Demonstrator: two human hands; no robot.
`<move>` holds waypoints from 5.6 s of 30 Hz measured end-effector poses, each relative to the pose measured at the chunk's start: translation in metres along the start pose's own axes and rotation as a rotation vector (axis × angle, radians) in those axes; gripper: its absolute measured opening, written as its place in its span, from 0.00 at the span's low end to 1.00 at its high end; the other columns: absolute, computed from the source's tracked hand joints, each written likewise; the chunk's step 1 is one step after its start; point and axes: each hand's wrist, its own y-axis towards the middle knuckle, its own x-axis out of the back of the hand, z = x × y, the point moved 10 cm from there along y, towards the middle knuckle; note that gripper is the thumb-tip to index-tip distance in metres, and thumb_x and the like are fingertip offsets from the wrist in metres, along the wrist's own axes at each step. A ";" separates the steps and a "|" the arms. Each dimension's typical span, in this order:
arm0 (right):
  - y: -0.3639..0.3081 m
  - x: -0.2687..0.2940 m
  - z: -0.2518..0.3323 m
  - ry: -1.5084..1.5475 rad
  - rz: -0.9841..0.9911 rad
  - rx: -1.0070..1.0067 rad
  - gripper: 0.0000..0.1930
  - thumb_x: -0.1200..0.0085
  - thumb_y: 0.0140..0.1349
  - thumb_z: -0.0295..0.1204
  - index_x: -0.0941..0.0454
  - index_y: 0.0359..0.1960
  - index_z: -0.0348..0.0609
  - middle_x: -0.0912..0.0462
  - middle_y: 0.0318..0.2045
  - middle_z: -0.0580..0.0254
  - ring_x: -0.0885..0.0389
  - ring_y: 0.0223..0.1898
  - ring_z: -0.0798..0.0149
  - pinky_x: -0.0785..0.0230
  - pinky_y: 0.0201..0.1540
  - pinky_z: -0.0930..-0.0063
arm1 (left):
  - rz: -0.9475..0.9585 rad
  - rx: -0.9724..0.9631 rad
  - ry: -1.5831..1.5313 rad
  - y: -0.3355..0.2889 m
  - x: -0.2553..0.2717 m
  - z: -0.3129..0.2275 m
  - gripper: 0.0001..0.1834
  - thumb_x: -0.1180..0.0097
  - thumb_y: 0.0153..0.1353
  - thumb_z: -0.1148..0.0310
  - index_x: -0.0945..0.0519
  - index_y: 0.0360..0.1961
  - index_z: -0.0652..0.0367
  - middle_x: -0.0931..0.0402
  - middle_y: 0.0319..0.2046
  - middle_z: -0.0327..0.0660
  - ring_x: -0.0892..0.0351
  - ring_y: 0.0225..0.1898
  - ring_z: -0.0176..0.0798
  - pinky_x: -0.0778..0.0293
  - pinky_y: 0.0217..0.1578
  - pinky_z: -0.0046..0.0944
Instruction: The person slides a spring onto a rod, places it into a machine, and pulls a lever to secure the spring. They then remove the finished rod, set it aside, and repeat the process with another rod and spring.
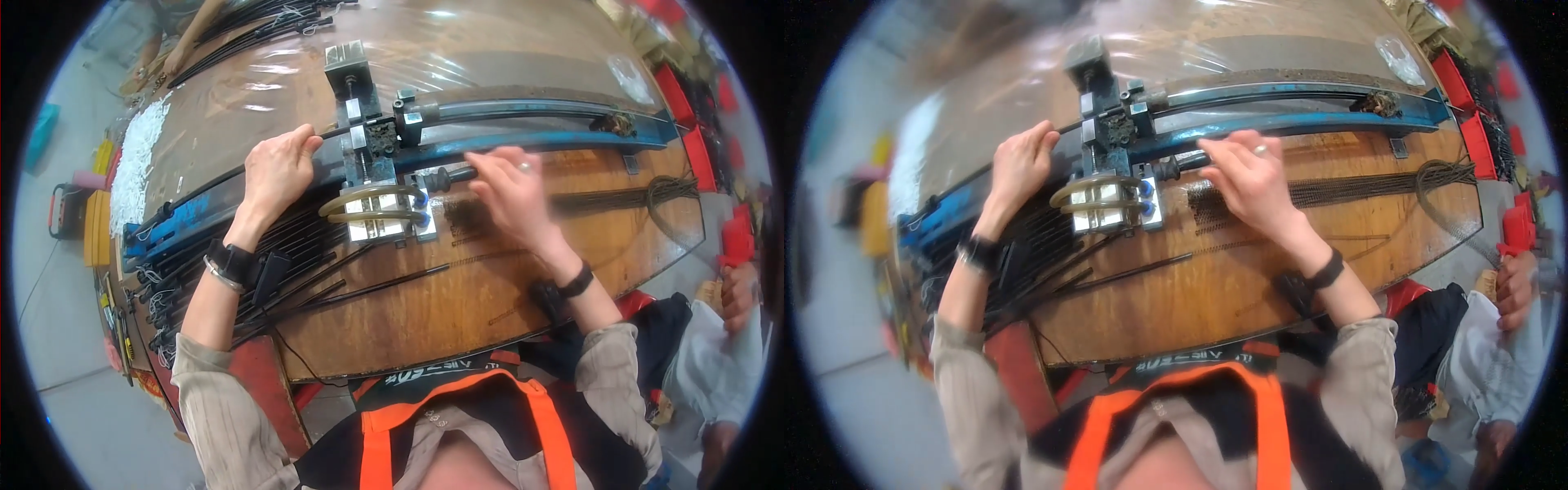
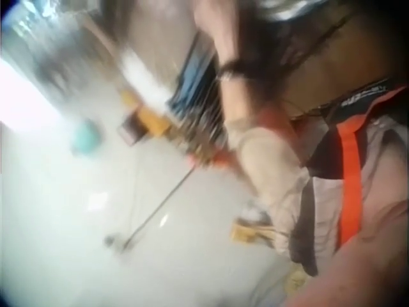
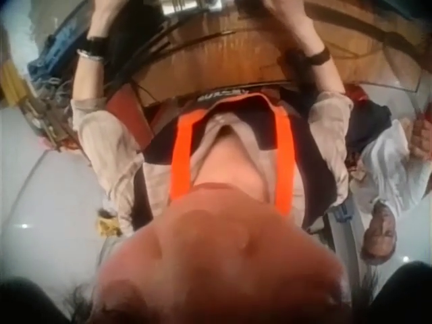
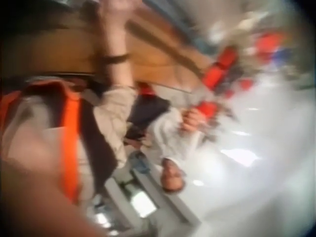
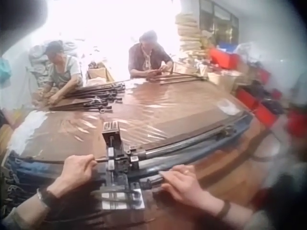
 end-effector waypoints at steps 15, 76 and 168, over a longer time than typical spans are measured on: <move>-0.038 -0.010 0.006 -0.245 0.679 0.060 0.16 0.36 0.51 0.40 0.24 0.31 0.42 0.22 0.29 0.56 0.24 0.37 0.52 0.32 0.40 0.60 | -0.323 -0.392 0.269 -0.002 0.020 0.038 0.05 0.46 0.65 0.64 0.24 0.38 0.51 0.21 0.30 0.43 0.20 0.33 0.50 0.28 0.33 0.49; 0.099 -0.026 -0.018 -0.361 -0.039 0.285 0.07 0.42 0.55 0.23 0.21 0.30 0.55 0.18 0.27 0.72 0.22 0.43 0.62 0.49 0.60 0.63 | -0.317 0.109 0.089 -0.136 0.148 0.071 0.10 0.45 0.65 0.70 0.21 0.46 0.59 0.25 0.29 0.48 0.24 0.27 0.51 0.28 0.28 0.43; -0.031 -0.049 0.076 0.110 0.158 0.167 0.06 0.39 0.53 0.22 0.20 0.32 0.42 0.23 0.31 0.58 0.25 0.35 0.51 0.30 0.36 0.62 | -0.092 0.072 -0.077 -0.205 -0.028 -0.004 0.05 0.41 0.59 0.72 0.24 0.34 0.56 0.29 0.29 0.43 0.26 0.35 0.50 0.29 0.34 0.46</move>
